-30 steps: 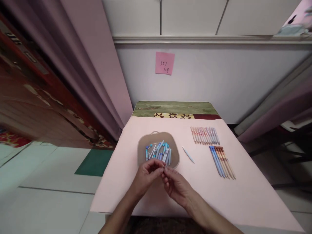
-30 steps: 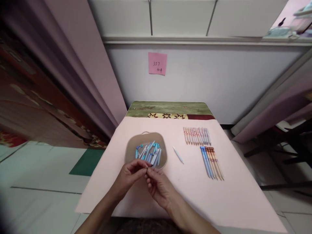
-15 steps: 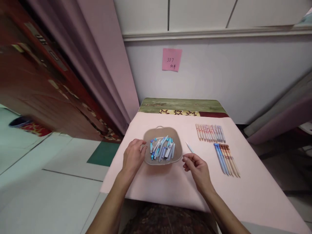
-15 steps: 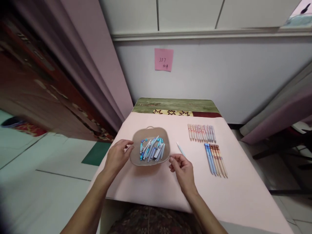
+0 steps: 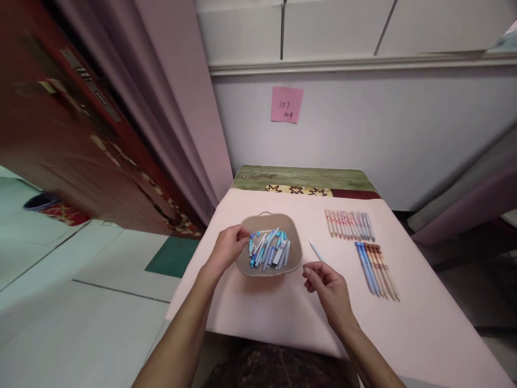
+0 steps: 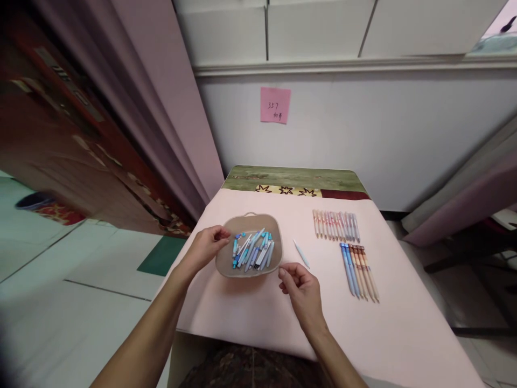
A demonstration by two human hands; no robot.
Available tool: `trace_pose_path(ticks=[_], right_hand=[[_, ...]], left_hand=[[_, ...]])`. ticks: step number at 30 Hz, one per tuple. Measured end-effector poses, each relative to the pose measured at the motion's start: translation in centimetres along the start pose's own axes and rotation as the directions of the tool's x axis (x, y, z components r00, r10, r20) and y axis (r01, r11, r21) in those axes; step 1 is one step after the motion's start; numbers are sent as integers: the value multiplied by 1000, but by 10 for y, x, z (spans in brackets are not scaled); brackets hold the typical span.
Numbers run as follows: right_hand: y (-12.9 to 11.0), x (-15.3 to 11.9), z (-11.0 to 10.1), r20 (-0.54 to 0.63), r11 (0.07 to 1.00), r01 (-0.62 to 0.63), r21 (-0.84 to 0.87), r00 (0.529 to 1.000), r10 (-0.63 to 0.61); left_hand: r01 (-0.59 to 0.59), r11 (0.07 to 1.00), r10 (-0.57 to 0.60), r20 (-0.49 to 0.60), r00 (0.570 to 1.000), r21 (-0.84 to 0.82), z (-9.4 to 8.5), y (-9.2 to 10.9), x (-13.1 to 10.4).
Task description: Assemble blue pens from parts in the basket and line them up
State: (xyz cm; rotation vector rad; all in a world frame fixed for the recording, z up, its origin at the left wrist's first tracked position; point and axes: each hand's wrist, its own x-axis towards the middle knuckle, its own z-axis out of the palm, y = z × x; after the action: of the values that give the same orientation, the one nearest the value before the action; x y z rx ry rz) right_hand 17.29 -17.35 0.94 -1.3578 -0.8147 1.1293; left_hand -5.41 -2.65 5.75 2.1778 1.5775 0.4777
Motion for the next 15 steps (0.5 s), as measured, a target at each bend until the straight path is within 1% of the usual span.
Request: trace_pose_path(ticks=[2,4,6,11,15], right_hand=[[-1,4,-3,-11,1000,-1,-1,1000,1],[-2,8,-4,-12,1000,-3,10,1000,4],[-4,13,-5,-1,1000,-7,22,1000,7],[-3,22,-6,9,999,-14,41,1000,13],[-2,28,-8,1,997,-30,64,1000,30]], left_hand=[[-19,993,17,17,1000,119,2,2,13],[-22,982,17,30,999,185,7,5,21],[-27,968,12,59,998,248,17,11,21],[-24,928,-23,124,992,371,44,22,12],[-37,907,-33,159,987,420,52,24,17]])
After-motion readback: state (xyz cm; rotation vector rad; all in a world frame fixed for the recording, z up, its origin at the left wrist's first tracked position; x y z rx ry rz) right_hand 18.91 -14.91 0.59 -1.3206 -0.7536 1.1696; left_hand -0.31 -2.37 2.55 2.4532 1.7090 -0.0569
